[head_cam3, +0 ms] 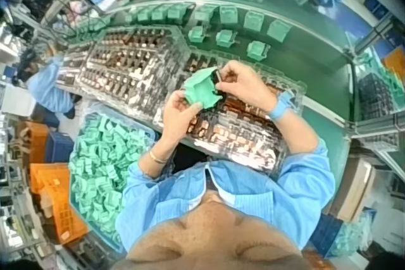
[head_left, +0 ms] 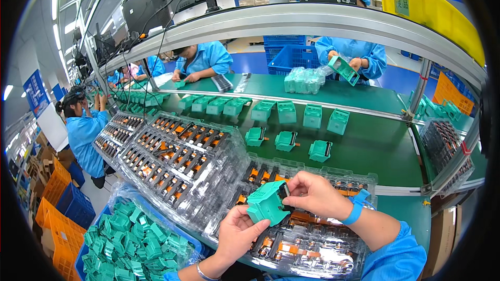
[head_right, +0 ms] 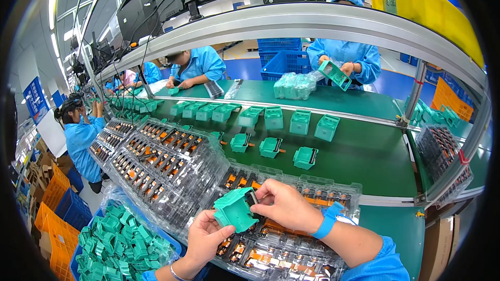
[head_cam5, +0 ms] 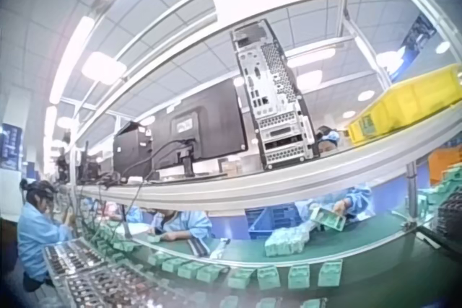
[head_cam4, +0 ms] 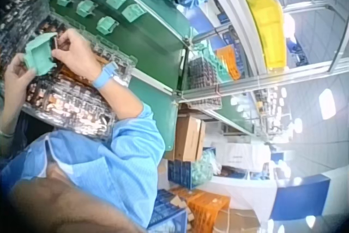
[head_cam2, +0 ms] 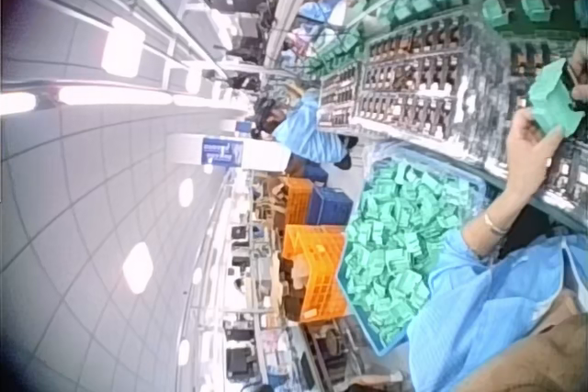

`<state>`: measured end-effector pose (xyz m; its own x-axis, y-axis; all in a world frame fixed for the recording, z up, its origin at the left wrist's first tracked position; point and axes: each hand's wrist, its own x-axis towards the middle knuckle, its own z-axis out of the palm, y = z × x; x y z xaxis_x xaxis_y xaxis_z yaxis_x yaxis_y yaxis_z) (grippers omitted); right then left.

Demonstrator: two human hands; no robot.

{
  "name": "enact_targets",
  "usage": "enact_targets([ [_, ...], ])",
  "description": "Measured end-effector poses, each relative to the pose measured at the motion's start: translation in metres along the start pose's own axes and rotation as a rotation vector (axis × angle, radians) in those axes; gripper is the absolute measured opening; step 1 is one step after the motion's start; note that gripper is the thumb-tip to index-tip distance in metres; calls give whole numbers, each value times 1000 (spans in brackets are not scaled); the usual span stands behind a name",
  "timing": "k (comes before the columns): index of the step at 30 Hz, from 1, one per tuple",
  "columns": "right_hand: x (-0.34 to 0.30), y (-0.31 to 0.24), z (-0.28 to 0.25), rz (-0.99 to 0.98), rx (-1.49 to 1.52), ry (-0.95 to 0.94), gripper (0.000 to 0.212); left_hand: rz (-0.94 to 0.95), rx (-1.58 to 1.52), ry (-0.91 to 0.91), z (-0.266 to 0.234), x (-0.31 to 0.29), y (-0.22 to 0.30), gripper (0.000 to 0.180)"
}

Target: The person assembles electronic components by hand, inserting small black electronic components into green plastic housings on an assembly line.

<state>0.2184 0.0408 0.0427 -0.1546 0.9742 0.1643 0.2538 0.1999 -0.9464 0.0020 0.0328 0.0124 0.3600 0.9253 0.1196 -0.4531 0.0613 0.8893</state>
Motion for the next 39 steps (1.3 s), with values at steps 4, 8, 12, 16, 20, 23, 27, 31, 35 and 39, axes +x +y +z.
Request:
enact_targets([
  [4, 1, -2, 0, 59, 162, -26, 25, 28, 94, -2, 0, 0, 0, 30],
  [8, 3, -14, -9, 138, 5, -195, 24, 101, 146, -54, 3, -4, 1, 30],
  [12, 0, -10, -9, 137, 72, -146, 24, 49, 66, -47, 5, -3, 0, 29],
  [16, -6, -17, -4, -16, -70, -63, 22, 78, -6, -44, 3, -8, -10, 37],
  [20, -5, -40, -20, -916, -730, 190, 20, 363, 365, 90, 14, -13, 3, 54],
  [23, -5, -45, -46, -1155, -988, 202, 20, 368, 226, 76, -6, -29, 10, 51],
  [27, 3, -38, -78, -1147, -1151, 99, 19, 488, 525, 277, -37, -74, 33, 32],
  [31, 17, 25, -132, -420, -879, 551, 16, 553, 904, 502, -94, -109, 61, 26],
  [35, 39, 106, -196, 426, -495, 560, 20, 454, 997, 811, -161, -146, 100, 24],
  [39, 55, 163, -218, 718, -217, 425, 22, 371, 1098, 1114, -203, -201, 124, 25],
])
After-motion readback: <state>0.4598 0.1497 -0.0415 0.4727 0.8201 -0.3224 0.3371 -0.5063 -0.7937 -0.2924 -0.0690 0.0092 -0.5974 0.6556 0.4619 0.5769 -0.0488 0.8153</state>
